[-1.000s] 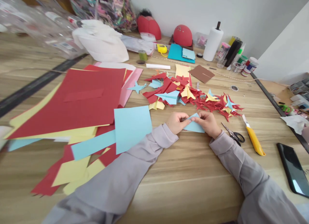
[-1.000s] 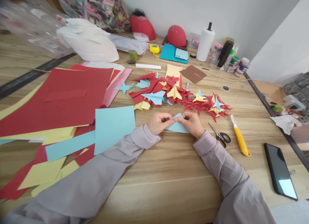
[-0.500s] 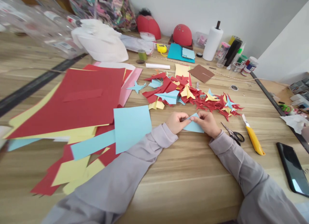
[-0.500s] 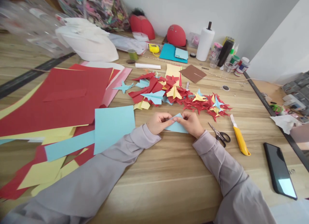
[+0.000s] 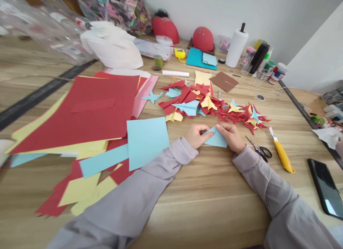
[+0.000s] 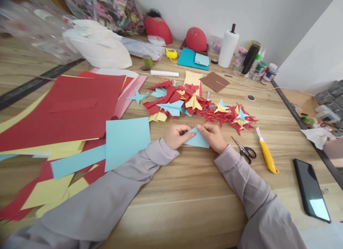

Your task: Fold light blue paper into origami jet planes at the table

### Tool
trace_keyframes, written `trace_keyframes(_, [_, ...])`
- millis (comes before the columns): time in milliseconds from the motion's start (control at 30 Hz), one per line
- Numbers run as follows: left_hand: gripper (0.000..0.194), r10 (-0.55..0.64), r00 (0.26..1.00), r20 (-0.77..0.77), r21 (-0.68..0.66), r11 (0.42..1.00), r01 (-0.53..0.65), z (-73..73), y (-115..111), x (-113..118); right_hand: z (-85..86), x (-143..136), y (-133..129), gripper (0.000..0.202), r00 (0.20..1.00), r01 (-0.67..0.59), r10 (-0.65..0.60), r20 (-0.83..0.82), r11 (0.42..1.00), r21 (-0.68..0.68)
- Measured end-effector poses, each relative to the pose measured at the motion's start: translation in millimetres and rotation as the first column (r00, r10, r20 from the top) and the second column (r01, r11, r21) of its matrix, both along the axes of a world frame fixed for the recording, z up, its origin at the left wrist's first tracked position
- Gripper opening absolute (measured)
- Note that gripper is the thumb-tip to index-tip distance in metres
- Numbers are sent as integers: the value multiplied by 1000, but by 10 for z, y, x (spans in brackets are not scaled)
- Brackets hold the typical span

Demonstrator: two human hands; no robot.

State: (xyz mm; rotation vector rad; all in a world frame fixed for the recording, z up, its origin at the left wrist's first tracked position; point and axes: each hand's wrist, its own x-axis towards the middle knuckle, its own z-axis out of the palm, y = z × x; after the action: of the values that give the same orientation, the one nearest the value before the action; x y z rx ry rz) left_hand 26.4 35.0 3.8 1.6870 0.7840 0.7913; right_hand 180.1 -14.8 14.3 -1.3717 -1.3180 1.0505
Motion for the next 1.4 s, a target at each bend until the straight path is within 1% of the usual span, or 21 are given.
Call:
trace_keyframes(100, [27,-1,1000,3,1,1000,1,-2,0,-4,3,-3,2,51,999,-13,12,30,1000,26])
trace_keyframes(333, [28,1,1000,28,23,1000,-2,-42,0,12,-8,-20,11,52,991,8,-18,132,997,78])
trace_keyframes(467, [30,11,1000,8,39,999,-11,-54,5,14,-26,-31,1,52,982,15,-38,183,992,122])
trace_keyframes(600, [33,30,1000,-9,61,998,-29,-47,-3,15,-47,-38,-7,51,974,6,-40,223,988,152])
trace_keyframes(700, [36,61,998,-4,80,995,-60,-39,-18,22,-53,-39,-5,52,972,3,-38,232,988,153])
trace_keyframes(767, [35,91,996,8,75,993,-92,-48,-24,28,-49,-37,-2,52,973,-3,-31,228,989,149])
trace_keyframes(867, [29,125,992,29,43,991,-126,-83,-17,35,-31,-37,-2,53,975,-20,-13,223,989,145])
trace_keyframes(933, [28,132,991,39,16,991,-132,-103,-5,34,-15,-39,-10,54,979,-6,-19,203,993,122])
trace_keyframes(1033, [27,107,993,52,-48,993,-104,-96,11,23,5,-45,-28,55,989,43,-50,136,998,55])
trace_keyframes(1133, [27,79,994,72,-113,991,-71,-58,21,11,20,-50,-40,54,995,50,-52,83,998,26])
trace_keyframes(1267, [30,54,993,105,-176,984,-35,-39,41,8,31,-49,-41,52,996,31,-33,84,999,25])
trace_keyframes(1400, [32,57,989,137,-234,972,-24,-45,58,7,25,-44,-36,49,996,23,-24,83,1000,16])
